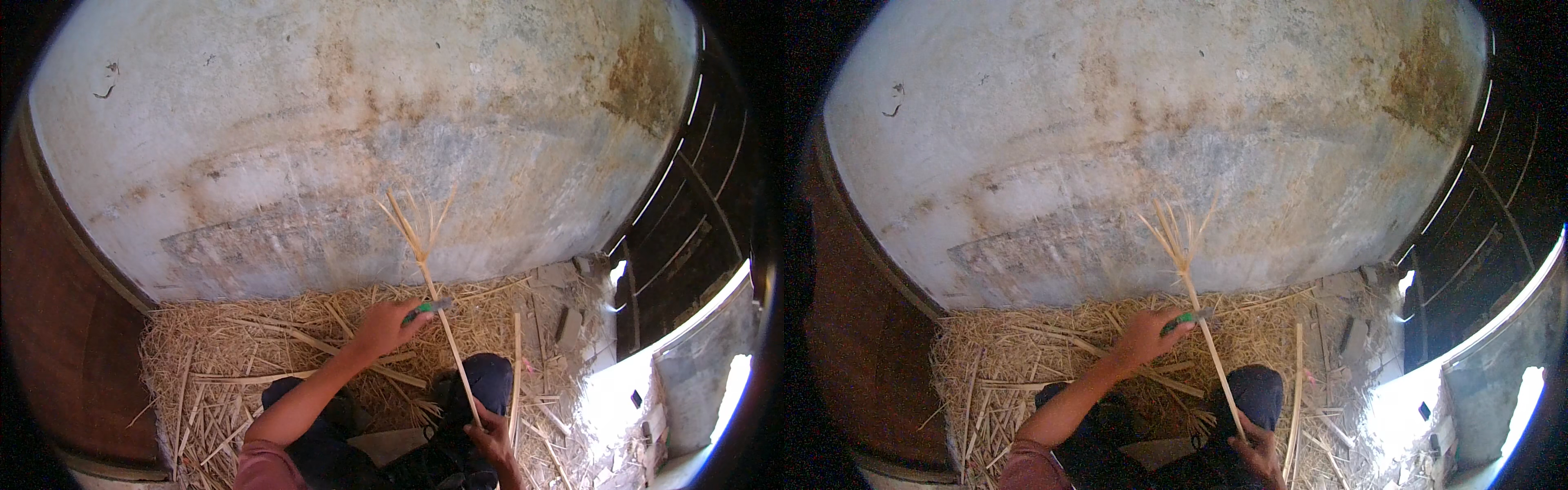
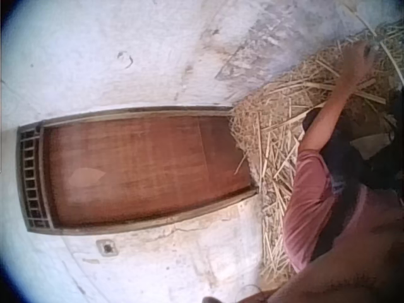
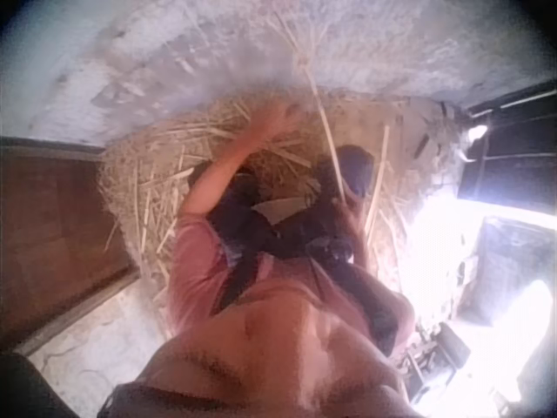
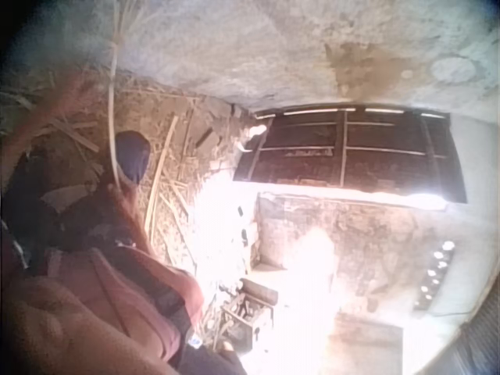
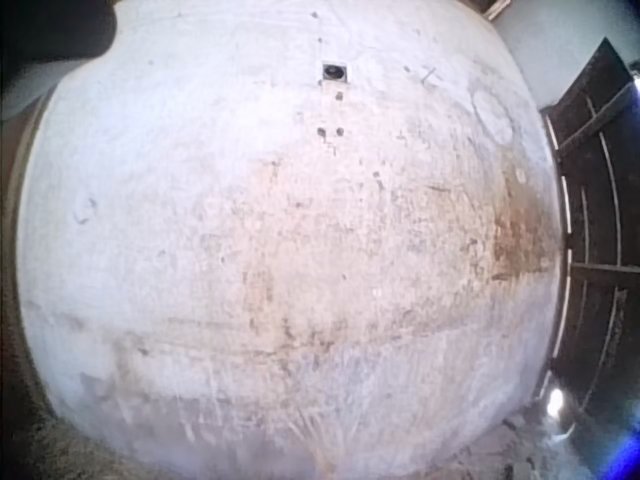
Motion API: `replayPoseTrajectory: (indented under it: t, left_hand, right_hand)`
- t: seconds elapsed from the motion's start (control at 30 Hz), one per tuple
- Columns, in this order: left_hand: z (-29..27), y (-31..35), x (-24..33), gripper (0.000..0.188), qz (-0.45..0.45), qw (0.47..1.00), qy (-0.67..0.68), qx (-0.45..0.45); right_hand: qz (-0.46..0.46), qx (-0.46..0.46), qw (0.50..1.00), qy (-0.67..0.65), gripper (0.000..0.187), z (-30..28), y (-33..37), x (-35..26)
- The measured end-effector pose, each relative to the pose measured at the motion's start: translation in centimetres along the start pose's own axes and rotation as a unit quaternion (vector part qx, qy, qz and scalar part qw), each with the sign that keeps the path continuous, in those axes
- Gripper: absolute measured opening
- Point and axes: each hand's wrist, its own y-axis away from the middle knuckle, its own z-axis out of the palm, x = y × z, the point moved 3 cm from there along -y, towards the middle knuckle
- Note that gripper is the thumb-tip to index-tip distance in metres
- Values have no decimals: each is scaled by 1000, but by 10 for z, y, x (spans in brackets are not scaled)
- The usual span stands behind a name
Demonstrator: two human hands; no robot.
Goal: The person uses a small utility knife to shave and strip bark from a bamboo stalk, repeatedly pulling the blade along the length of the wood.
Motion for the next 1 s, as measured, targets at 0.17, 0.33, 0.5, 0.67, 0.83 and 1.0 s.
replayPoseTrajectory:
  t: [0.17,0.33,0.5,0.67,0.83,1.0]
  left_hand:
    - [-14,-10,-7,45,-35,998,-46,37]
    - [4,3,-2,49,50,999,-10,-2]
    - [2,-1,-9,50,-17,1000,-15,7]
    - [-12,-10,-17,51,-35,998,-19,50]
    - [3,-2,-9,49,45,999,11,-20]
    - [2,-6,-17,43,-12,999,7,41]
  right_hand:
    - [-16,-6,1000,-4,67,0,0,0]
    - [-57,-9,998,-4,66,2,-3,0]
    - [-37,-5,999,-4,64,3,-2,-2]
    - [-34,-5,999,-9,64,-2,-4,12]
    - [-42,-4,999,-3,63,-2,-4,10]
    - [-9,-2,1000,13,66,-2,-3,10]
